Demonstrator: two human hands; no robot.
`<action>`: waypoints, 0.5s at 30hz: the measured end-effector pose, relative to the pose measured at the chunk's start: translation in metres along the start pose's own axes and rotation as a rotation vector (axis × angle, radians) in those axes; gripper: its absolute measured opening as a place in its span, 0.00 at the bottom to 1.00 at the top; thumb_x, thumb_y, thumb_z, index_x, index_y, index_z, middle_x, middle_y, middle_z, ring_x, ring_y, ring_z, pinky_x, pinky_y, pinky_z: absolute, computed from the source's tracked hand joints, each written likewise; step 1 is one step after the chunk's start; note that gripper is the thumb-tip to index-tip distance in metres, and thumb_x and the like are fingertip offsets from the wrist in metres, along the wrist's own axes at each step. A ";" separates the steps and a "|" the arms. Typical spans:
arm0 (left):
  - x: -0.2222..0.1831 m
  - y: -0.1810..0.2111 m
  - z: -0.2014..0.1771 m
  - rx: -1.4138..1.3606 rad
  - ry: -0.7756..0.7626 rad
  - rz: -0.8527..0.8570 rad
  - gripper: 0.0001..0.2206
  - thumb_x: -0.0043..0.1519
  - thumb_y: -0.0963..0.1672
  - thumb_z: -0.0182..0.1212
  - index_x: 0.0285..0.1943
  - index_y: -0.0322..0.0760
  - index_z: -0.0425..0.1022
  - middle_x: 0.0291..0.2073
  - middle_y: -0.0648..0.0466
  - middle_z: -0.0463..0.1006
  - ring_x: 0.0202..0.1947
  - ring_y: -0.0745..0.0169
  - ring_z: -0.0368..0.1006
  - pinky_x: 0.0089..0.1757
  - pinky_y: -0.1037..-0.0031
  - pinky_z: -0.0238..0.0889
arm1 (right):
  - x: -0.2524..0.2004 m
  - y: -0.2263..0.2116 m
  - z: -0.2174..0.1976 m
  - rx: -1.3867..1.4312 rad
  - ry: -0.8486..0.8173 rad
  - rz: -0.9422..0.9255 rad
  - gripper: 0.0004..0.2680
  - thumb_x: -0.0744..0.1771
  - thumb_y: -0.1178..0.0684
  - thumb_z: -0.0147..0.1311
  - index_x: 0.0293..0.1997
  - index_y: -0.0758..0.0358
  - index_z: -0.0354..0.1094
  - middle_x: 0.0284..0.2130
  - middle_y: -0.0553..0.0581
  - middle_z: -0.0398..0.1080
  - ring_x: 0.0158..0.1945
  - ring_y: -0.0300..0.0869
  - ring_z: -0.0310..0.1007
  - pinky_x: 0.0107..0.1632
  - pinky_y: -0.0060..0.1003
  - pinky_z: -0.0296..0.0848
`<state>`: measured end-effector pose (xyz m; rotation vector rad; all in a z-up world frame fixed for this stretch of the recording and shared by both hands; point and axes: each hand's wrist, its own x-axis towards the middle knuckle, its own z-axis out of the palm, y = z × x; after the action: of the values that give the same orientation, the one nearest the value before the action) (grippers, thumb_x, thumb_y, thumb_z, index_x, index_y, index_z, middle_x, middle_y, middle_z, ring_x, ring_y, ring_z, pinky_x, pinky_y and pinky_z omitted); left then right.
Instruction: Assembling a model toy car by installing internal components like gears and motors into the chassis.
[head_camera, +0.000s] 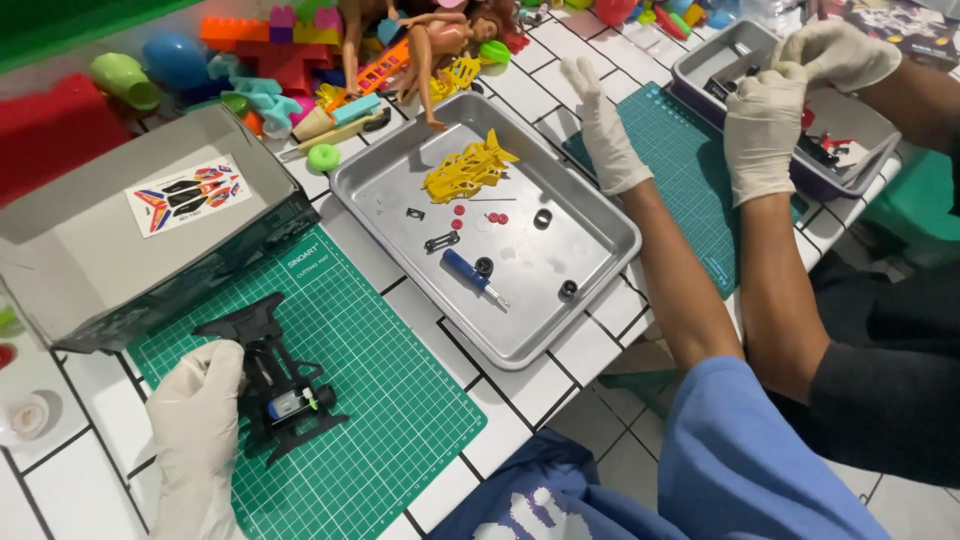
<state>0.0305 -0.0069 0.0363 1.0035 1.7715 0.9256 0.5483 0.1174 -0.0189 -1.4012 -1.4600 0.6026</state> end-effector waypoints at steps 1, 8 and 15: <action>0.002 -0.003 0.000 -0.006 0.015 -0.004 0.11 0.65 0.44 0.56 0.29 0.44 0.62 0.23 0.64 0.57 0.27 0.73 0.50 0.33 0.78 0.46 | -0.004 -0.009 0.000 0.005 -0.014 -0.008 0.46 0.58 0.09 0.17 0.76 0.50 0.46 0.76 0.63 0.30 0.79 0.58 0.26 0.73 0.66 0.40; 0.005 -0.007 -0.002 -0.063 0.051 -0.045 0.03 0.65 0.44 0.61 0.42 0.42 0.77 0.28 0.65 0.68 0.31 0.74 0.61 0.37 0.79 0.58 | 0.011 0.043 -0.018 0.384 0.152 0.068 0.46 0.57 0.09 0.34 0.76 0.51 0.32 0.63 0.69 0.68 0.71 0.58 0.63 0.73 0.55 0.55; -0.005 0.019 -0.005 -0.041 0.018 -0.125 0.06 0.64 0.44 0.58 0.45 0.43 0.79 0.25 0.61 0.66 0.27 0.71 0.56 0.31 0.75 0.52 | -0.009 -0.113 -0.017 0.145 -0.054 0.224 0.10 0.67 0.47 0.58 0.49 0.58 0.73 0.42 0.54 0.78 0.44 0.38 0.80 0.48 0.29 0.75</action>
<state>0.0318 -0.0051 0.0569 0.8510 1.8018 0.8914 0.5108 0.0809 0.0829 -1.4523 -1.2823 0.8762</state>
